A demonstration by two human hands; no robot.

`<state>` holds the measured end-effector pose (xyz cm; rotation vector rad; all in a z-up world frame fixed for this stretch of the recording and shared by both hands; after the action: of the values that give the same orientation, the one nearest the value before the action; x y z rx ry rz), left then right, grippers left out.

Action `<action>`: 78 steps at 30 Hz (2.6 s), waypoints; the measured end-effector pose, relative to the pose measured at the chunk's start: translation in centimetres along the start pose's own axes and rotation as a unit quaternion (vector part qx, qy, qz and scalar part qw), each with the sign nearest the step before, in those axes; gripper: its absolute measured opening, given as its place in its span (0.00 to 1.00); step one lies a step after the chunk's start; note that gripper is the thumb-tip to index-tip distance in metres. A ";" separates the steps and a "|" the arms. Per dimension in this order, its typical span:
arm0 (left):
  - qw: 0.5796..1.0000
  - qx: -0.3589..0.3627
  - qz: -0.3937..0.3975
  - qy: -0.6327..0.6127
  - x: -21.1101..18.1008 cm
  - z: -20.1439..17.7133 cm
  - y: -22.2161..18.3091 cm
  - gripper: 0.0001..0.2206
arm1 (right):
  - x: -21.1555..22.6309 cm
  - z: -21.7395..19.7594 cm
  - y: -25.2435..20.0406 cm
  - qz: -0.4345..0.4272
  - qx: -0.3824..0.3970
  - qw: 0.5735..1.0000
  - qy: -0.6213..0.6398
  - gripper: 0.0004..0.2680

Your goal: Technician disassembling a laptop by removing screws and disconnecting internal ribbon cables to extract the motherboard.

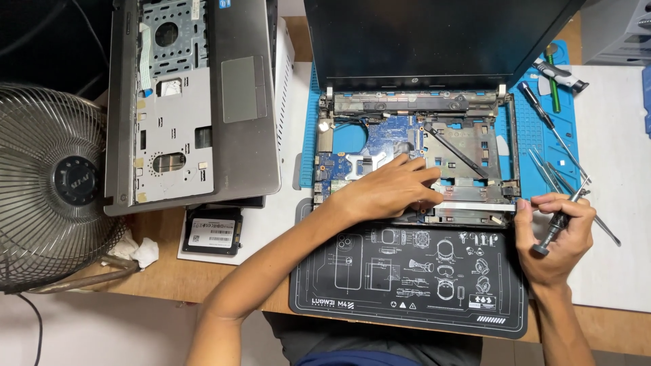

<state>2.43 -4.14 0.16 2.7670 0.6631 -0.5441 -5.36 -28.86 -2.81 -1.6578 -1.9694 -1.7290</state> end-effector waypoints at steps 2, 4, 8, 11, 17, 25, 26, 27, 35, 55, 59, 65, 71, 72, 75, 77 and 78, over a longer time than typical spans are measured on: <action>1.000 -0.009 0.005 0.007 0.0 0.1 0.0 0.16 | 0.1 0.0 0.0 -0.002 0.003 1.000 0.003 0.11; 1.000 -0.009 0.004 0.009 0.2 0.3 0.0 0.19 | -0.1 0.0 0.0 -0.003 0.002 1.000 0.002 0.11; 1.000 0.005 -0.009 -0.004 -0.2 0.0 0.2 0.16 | -0.1 0.0 0.0 -0.006 0.001 1.000 0.004 0.11; 1.000 0.013 -0.017 0.004 -0.2 0.4 0.4 0.19 | 0.0 0.0 0.1 -0.002 0.002 1.000 0.007 0.11; 0.999 0.015 -0.013 0.027 -0.2 0.8 0.6 0.20 | -0.3 0.0 0.0 -0.004 0.005 1.000 0.010 0.11; 0.998 0.016 -0.006 0.054 -0.4 1.2 0.6 0.27 | -0.1 0.0 0.0 -0.007 0.003 1.000 0.009 0.11; 0.998 0.024 -0.013 0.051 -0.4 1.2 0.5 0.30 | -0.2 0.0 0.0 -0.008 0.004 1.000 0.009 0.11; 0.998 0.023 -0.012 0.052 -0.3 1.1 0.5 0.30 | -0.1 0.0 0.0 -0.009 0.003 1.000 0.009 0.11; 0.999 -0.032 -0.009 0.008 0.2 1.4 0.4 0.20 | 0.0 -0.1 0.1 -0.003 0.002 1.000 0.009 0.10; 0.989 -0.117 -0.034 0.080 -1.3 1.1 0.7 0.16 | -1.1 -0.8 -0.8 -0.004 -0.059 0.997 0.045 0.12; 0.988 -0.131 -0.041 0.066 -2.5 0.9 0.9 0.20 | -0.8 -0.8 -0.9 0.014 -0.056 0.996 0.069 0.12; 0.979 -0.187 -0.037 0.075 -5.1 1.0 1.3 0.16 | 0.0 -0.3 -1.5 0.040 -0.072 0.993 0.086 0.12; 0.975 -0.213 -0.054 0.026 -6.6 0.4 1.3 0.12 | 1.8 -1.0 -0.8 0.012 -0.119 0.987 0.103 0.12; 0.975 -0.214 -0.054 0.028 -6.8 0.1 1.2 0.12 | 1.8 -1.0 -0.7 0.012 -0.118 0.987 0.105 0.12; 0.965 -0.252 -0.047 0.052 -7.8 -1.4 0.9 0.10 | 2.3 -1.4 -0.5 0.003 -0.154 0.981 0.120 0.12; 0.936 -0.310 -0.039 0.162 -9.0 -3.0 0.5 0.10 | 2.7 -1.3 -0.4 0.029 -0.134 0.981 0.140 0.12; 0.936 -0.310 -0.039 0.162 -9.4 -3.1 0.4 0.10 | 3.3 -1.0 -0.5 0.028 -0.134 0.981 0.140 0.12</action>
<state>-4.18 -7.14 6.86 2.2406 0.8426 0.1156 -7.67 -27.33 -0.75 -1.4186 -1.6101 -2.1468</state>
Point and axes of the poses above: each hand's wrist, its own y-axis towards the middle knuckle, its own z-axis out of the palm, x = y × z, the point moved 5 cm from there along y, towards the middle knuckle, and after that the axes turned 8 degrees about -x, right-handed, at the moved point
